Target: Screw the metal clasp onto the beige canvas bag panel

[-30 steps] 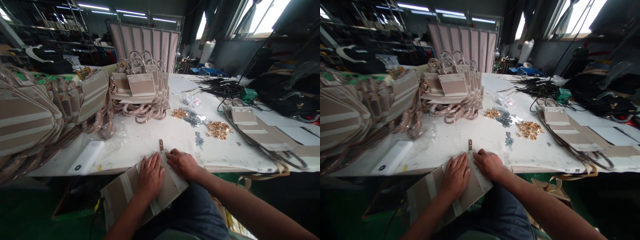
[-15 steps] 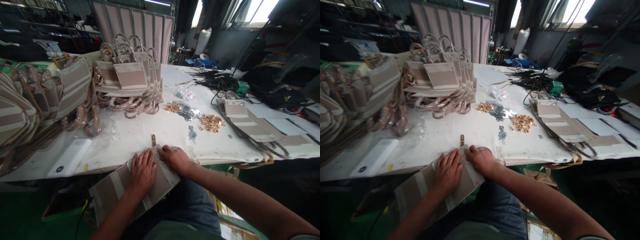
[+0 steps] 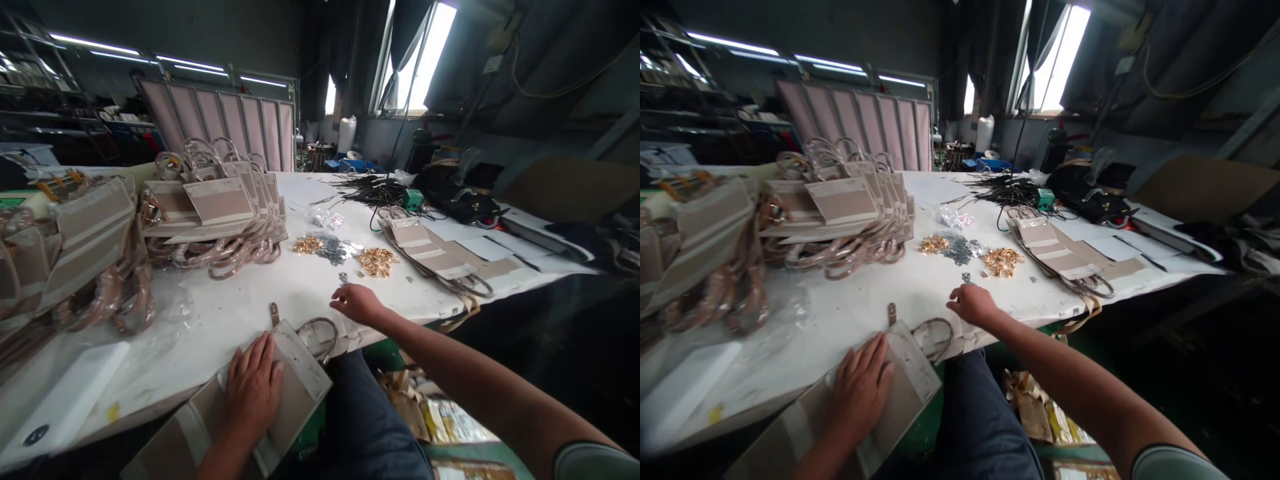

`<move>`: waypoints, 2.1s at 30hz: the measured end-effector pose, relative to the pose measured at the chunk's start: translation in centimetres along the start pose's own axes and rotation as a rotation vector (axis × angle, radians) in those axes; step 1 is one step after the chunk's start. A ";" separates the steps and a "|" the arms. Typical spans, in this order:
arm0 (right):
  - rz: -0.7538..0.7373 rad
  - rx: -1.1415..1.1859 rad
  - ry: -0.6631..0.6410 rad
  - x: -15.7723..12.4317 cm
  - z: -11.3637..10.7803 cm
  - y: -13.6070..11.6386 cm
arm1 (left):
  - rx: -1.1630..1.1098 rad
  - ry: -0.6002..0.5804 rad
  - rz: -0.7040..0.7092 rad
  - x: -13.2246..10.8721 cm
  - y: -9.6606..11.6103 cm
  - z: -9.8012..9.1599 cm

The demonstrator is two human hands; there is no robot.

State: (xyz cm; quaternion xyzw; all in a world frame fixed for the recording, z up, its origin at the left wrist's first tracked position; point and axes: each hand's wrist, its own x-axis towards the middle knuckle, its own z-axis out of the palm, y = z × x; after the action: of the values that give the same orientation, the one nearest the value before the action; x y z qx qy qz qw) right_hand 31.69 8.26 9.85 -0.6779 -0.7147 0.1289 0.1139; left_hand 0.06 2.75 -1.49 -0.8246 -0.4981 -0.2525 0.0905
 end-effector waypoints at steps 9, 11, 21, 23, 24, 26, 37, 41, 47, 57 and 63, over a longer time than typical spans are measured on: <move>0.302 -0.010 0.087 0.8 1.7 6.6 | -0.034 0.028 0.005 0.1 0.1 0.2; 0.306 0.017 0.092 1.1 2.1 6.6 | -0.045 0.031 0.001 0.1 0.1 0.2; 0.233 0.231 0.004 1.5 -0.5 5.8 | -0.046 0.053 -0.003 0.0 0.3 -0.1; 0.189 0.285 -0.028 1.7 -1.1 4.5 | -0.055 0.034 -0.020 -0.1 0.4 -0.1; 0.164 0.312 -0.052 1.8 -1.3 3.5 | -0.064 0.025 -0.029 -0.1 0.4 -0.1; 0.085 0.379 -0.138 2.0 -1.3 0.8 | -0.088 0.012 -0.048 -0.1 0.5 -0.2; -0.426 0.268 -0.409 3.7 4.1 -11.4 | -0.210 0.023 -0.101 -0.4 0.6 -0.6; -0.428 0.203 -0.415 4.0 4.2 -11.2 | -0.246 0.032 -0.128 -0.3 0.7 -0.7; -0.375 0.075 -0.358 3.5 4.3 -11.7 | -0.267 0.064 -0.151 0.4 1.1 -1.0; -0.296 -0.096 -0.292 3.2 4.0 -12.3 | -0.287 0.195 -0.148 2.9 0.0 -0.3; -0.343 -0.134 -0.160 1.8 5.0 -12.0 | -0.232 0.242 -0.114 3.5 -0.4 0.0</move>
State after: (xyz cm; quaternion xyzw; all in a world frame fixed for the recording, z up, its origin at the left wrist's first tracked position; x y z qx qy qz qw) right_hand 18.66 9.32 9.21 -0.5398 -0.8336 0.1132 0.0316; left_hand 1.05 5.66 0.20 -0.7636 -0.4970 -0.4103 0.0395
